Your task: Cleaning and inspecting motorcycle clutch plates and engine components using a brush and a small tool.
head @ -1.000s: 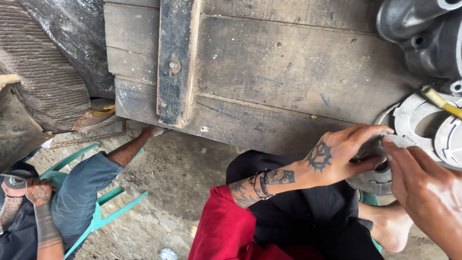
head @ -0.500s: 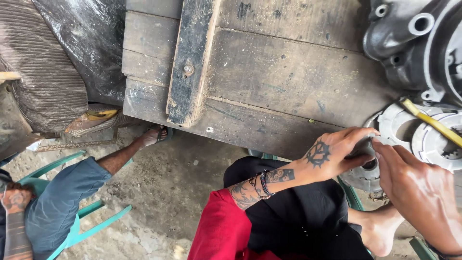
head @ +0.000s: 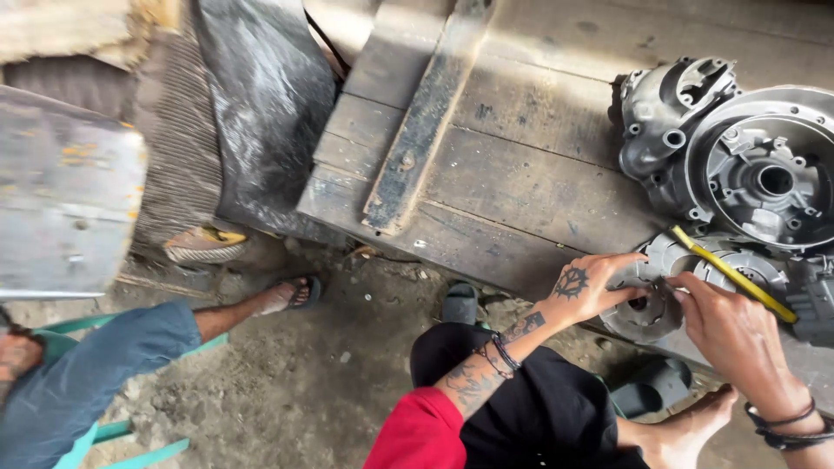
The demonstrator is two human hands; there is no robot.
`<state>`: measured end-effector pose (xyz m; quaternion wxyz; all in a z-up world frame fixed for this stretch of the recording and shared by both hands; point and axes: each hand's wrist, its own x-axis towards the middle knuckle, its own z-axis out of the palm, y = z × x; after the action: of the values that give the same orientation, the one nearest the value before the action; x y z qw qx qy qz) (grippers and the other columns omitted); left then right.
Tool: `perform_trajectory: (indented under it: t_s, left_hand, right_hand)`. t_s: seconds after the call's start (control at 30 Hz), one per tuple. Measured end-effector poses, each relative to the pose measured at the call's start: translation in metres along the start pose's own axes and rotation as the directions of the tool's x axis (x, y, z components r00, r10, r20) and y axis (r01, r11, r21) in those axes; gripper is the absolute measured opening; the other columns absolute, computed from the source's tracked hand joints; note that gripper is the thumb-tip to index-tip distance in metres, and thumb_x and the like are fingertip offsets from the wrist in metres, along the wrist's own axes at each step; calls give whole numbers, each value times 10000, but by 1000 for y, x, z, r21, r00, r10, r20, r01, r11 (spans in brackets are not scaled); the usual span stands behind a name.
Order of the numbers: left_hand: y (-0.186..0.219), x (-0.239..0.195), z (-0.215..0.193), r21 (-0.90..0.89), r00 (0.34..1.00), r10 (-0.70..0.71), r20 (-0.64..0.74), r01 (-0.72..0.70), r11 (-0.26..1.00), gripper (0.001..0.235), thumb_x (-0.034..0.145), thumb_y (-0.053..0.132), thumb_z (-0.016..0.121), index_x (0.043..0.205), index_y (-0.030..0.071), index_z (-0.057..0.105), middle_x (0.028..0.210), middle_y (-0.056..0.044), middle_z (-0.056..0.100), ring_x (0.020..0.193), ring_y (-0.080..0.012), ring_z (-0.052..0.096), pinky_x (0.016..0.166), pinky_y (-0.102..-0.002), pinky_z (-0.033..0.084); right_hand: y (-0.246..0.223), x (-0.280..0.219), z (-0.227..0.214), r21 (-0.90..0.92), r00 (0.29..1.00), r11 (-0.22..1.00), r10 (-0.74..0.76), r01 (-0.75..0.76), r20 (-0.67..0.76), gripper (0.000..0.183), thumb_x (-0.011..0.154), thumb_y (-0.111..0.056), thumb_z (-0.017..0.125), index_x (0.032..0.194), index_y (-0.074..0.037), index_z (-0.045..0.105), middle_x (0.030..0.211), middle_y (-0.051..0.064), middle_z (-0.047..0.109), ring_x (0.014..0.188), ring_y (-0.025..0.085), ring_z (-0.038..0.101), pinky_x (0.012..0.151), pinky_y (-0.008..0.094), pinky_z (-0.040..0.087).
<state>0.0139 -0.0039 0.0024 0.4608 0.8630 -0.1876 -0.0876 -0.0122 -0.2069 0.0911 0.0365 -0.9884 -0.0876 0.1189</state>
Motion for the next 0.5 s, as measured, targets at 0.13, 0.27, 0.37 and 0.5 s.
perform_trajectory:
  t_s: [0.13,0.27,0.37,0.5]
  left_hand:
    - [18,-19,0,72,961,26,-276,-6,997,649,986,608,396,1322,131,680,1226,-89,761,938,-221,768,645,-287,576]
    - [9,-7,13,209,948,46,-315,22,978,583,985,553,466,1311,135,707,1007,-34,652,599,-101,561,471,-231,463]
    - [11,-6,16,230,933,63,-353,22,973,331,989,382,624,1198,161,753,1023,-19,631,797,-232,685,597,-367,537]
    - [18,-2,15,224,927,24,-375,66,972,386,960,404,626,1222,154,759,1051,-2,713,960,-223,722,692,-354,568]
  right_hand:
    - [17,-3,14,460,994,882,109,-105,18,259,1069,-235,563,1289,-147,667,795,67,678,600,354,686,749,450,480]
    - [3,-13,13,481,971,843,198,-239,136,506,986,-500,617,1282,-97,697,834,155,733,706,323,715,706,429,498]
    - [18,-12,45,496,978,844,193,-205,77,394,980,-431,708,1116,-63,737,737,178,733,572,288,625,583,414,453]
    - [44,7,75,643,982,754,189,-133,-19,369,945,-386,796,1046,-34,751,857,75,687,723,211,559,699,369,409]
